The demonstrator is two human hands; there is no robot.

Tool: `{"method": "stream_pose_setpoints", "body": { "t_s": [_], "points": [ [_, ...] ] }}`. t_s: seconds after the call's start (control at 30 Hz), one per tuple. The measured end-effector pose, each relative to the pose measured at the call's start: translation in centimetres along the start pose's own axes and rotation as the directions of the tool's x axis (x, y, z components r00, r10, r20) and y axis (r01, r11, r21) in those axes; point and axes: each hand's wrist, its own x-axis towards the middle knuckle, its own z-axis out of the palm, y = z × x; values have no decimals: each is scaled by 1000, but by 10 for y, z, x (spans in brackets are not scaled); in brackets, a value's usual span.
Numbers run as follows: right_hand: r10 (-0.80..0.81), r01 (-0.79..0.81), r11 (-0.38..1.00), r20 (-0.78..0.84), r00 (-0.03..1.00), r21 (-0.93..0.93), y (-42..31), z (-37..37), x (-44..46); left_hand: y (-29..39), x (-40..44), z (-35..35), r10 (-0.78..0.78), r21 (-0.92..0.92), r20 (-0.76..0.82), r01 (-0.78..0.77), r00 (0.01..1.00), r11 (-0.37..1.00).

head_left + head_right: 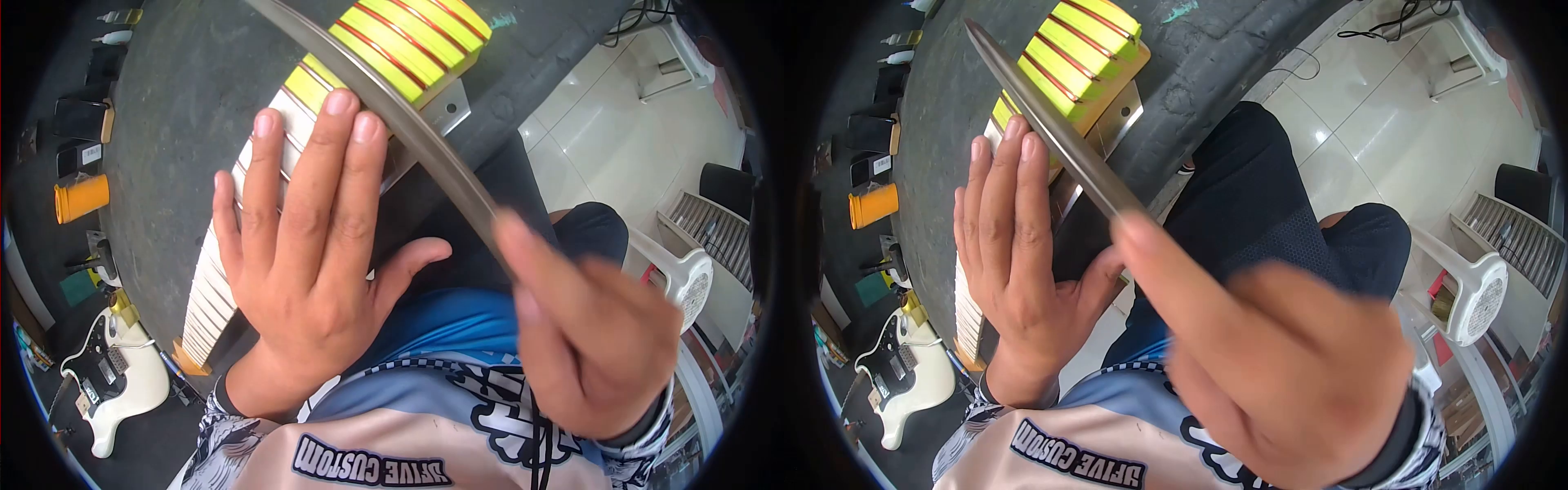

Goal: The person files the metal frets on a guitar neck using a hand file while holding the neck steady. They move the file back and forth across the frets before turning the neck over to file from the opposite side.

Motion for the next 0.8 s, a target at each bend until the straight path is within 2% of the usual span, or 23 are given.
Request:
{"method": "stream_pose_setpoints", "body": {
  "t_s": [0.17, 0.3, 0.37, 0.47, 0.6, 0.67, 0.8],
  "points": [
    [-36, 36, 995, 2, 999, 98, 7, 8, 26, -1, 1, 0, 2, 5, -8, -2, 1000, 1000],
    [107, -120, 987, 122, 987, 104, 6, -22, -34, -2, -1, 2, 12, -7, -22, -12, 1000, 1000],
    [74, -77, 995, 62, 995, 61, 8, -28, -73, -2, 0, 3, 14, -12, -29, -14, 999, 1000],
    [78, -83, 992, 60, 995, 95, 12, -34, -102, -2, 0, 2, 15, -16, -20, -15, 1000, 1000],
    [94, -95, 995, 47, 994, 27, -1, -22, -56, 0, 0, 0, 10, -14, -9, -10, 1000, 1000],
    [38, -38, 999, 4, 999, 4, -5, -6, -8, 0, 1, -1, 0, 0, -10, 0, 1000, 1000],
    [51, -52, 998, 17, 999, 25, -2, 0, 24, 0, 0, 0, -7, -7, -12, 7, 1000, 1000]
  ]
}}
